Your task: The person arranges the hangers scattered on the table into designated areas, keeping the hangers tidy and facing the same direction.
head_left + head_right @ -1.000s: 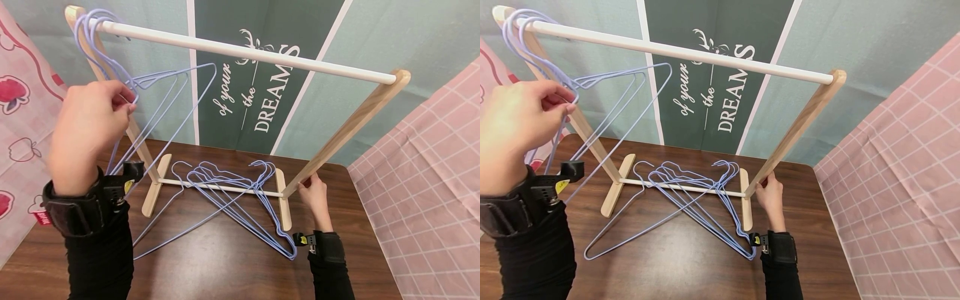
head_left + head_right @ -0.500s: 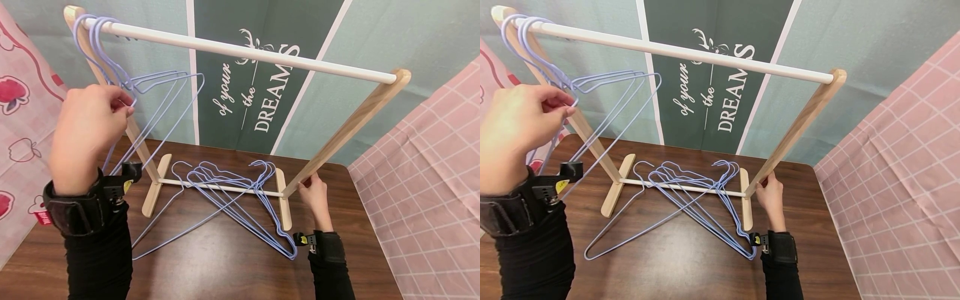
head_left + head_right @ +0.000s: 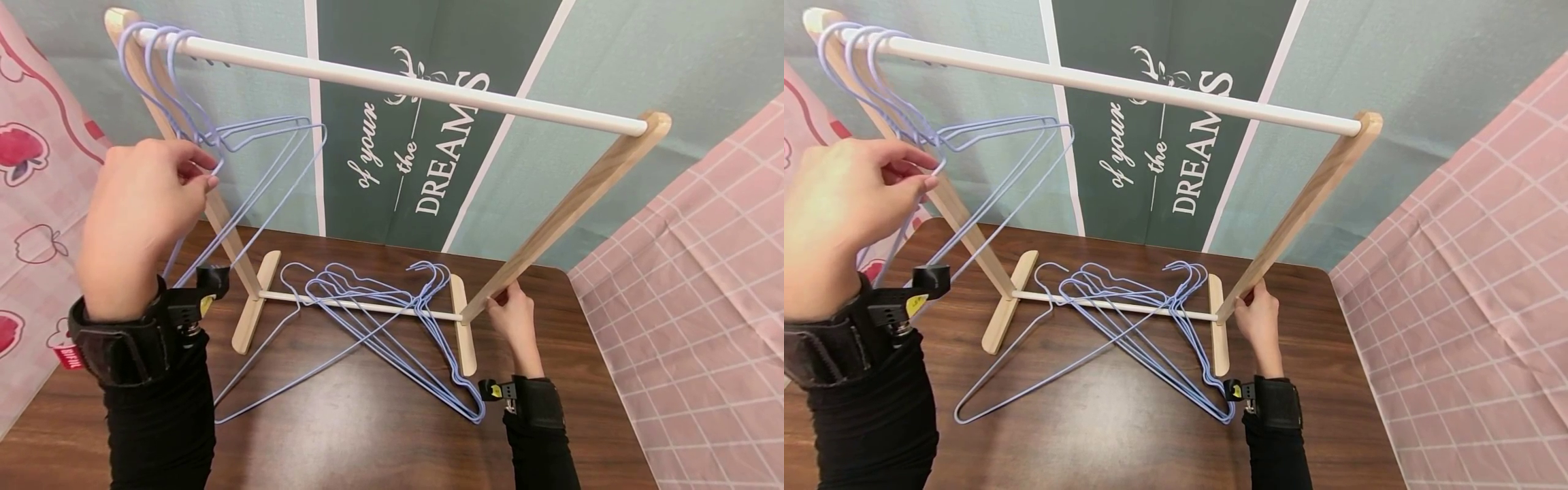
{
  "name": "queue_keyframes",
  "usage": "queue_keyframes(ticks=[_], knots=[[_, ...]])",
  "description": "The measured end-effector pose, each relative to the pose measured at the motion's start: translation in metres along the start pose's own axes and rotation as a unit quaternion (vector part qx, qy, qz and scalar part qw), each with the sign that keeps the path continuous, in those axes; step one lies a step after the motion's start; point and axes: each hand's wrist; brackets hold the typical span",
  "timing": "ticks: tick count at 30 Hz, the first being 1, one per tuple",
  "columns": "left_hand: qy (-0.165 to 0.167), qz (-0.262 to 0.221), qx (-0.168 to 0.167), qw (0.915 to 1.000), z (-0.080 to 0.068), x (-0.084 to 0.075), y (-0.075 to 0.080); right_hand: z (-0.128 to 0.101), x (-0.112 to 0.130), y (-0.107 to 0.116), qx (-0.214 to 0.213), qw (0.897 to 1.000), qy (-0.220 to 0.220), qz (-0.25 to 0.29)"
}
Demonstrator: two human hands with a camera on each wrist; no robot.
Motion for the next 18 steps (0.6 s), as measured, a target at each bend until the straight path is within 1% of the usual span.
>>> queue_keyframes(ticks=[6,14,18], knots=[[0.005,-0.005,0.001,1.0000,-0.0003,0.0052,-0.0014,0.0004,-0.0005,0.0003,-0.002,1.000,0.003,-0.006],[0.010,-0.006,0.008,0.9999,-0.0033,0.0028,-0.0006,0.0011,-0.0007,0.0001,-0.002,1.000,0.008,-0.005],[0.007,-0.009,0.004,0.9999,-0.0021,0.0099,-0.0039,0.0006,-0.0013,0.0001,0.000,1.000,0.005,-0.004]])
Point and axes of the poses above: each hand's wrist, its own z-axis towards the middle knuckle, its own y-axis out of the back of the hand, x = y × z, and after that the axes turned 3 degrees about y, right-handed
